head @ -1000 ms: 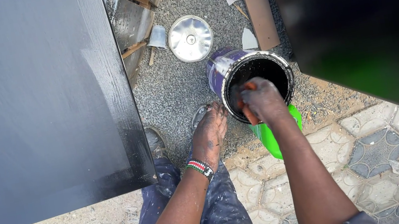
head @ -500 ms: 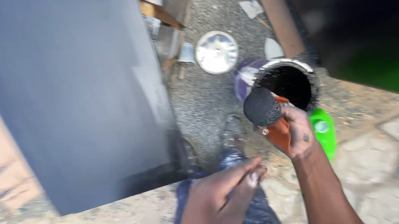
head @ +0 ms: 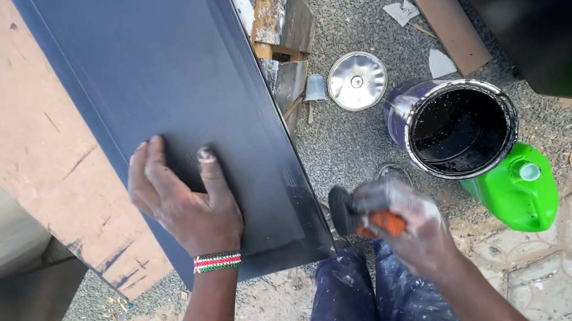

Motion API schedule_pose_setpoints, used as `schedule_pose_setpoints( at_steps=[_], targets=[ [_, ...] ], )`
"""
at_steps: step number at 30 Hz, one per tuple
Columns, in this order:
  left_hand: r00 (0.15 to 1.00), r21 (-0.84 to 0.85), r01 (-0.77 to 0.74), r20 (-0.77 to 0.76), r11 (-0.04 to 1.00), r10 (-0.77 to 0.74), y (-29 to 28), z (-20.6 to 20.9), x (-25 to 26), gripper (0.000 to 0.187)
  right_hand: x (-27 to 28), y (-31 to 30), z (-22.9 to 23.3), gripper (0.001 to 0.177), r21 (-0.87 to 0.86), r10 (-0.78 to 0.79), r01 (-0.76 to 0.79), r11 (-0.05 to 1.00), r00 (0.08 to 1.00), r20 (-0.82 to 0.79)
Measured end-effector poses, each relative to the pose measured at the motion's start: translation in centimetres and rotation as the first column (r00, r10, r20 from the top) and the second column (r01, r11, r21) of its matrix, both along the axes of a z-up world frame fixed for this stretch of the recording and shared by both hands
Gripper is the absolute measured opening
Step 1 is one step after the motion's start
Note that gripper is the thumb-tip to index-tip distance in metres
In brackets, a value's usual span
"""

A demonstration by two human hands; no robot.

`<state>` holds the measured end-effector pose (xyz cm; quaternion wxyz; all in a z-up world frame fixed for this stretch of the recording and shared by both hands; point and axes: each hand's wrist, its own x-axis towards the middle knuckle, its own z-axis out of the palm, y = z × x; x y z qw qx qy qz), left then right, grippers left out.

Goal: Painting a furniture panel with black paint using a sponge applicator

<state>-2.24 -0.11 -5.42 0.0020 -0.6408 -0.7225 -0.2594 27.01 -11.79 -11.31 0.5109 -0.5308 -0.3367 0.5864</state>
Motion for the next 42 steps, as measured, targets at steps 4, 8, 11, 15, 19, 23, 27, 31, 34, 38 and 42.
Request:
schedule_pose_setpoints(
  at_steps=[4, 8, 11, 15, 19, 23, 27, 31, 34, 38, 42],
  targets=[
    [0.999, -0.018, 0.033, -0.002, 0.999, -0.033, 0.1, 0.2, 0.2, 0.065, -2.5, 6.5, 0.0, 0.024, 0.220, 0.006, -0.062, 0.974, 0.969, 0.249],
    [1.000, -0.077, 0.016, -0.007, 0.997, -0.016, 0.1, 0.1, 0.5, 0.069, -2.7, 17.0, -1.7, 0.024, 0.448, -0.067, -0.220, 0.867, 0.838, 0.541],
    [0.999, -0.128, 0.019, -0.030, 0.992, -0.023, 0.3, 0.1, 0.3, 0.072, -2.5, 17.8, -4.7, 0.037, 0.224, 0.253, -0.327, 0.918, 0.918, 0.304],
    [1.000, -0.122, 0.019, -0.017, 0.992, -0.021, 0.1, 0.1, 0.1, 0.074, -1.5, -2.1, -5.4, 0.044, 0.088, 0.339, -0.395, 0.915, 0.867, 0.365],
    [1.000, -0.133, 0.019, -0.020, 0.991, -0.021, 0.2, -0.2, -0.1, 0.075, -0.2, -13.7, -4.7, 0.049, -0.216, 0.510, -0.464, 0.859, 0.807, 0.297],
    [1.000, -0.136, 0.025, -0.009, 0.990, -0.027, 0.1, 0.0, 0.0, 0.075, 0.5, -0.9, -2.9, 0.025, -0.331, 0.448, -0.376, 0.866, 0.876, 0.178],
    [1.000, -0.151, 0.022, 0.009, 0.988, -0.021, 0.2, 0.5, 0.4, 0.076, 0.5, 14.0, -0.1, 0.004, -0.311, 0.359, -0.289, 0.905, 0.913, 0.196],
    [0.999, -0.169, 0.045, 0.018, 0.985, -0.043, -0.3, 0.6, 0.1, 0.078, 0.5, 20.2, -0.3, 0.011, -0.297, 0.311, -0.279, 0.913, 0.948, 0.064],
    [0.998, -0.154, 0.055, 0.032, 0.986, -0.051, 0.0, 0.3, -0.2, 0.081, 0.5, 22.0, -1.3, 0.021, -0.349, 0.260, -0.251, 0.903, 0.965, -0.021],
    [0.997, -0.163, 0.061, 0.057, 0.985, -0.052, -0.2, 0.5, -0.1, 0.080, 1.0, 18.7, -3.5, 0.023, -0.280, 0.291, -0.340, 0.898, 0.935, -0.202],
    [0.996, -0.166, 0.086, 0.050, 0.982, -0.078, 0.0, 0.6, -0.3, 0.082, -2.6, 14.0, -2.8, 0.038, -0.461, -0.150, -0.393, 0.795, 0.609, -0.779]
  ],
)
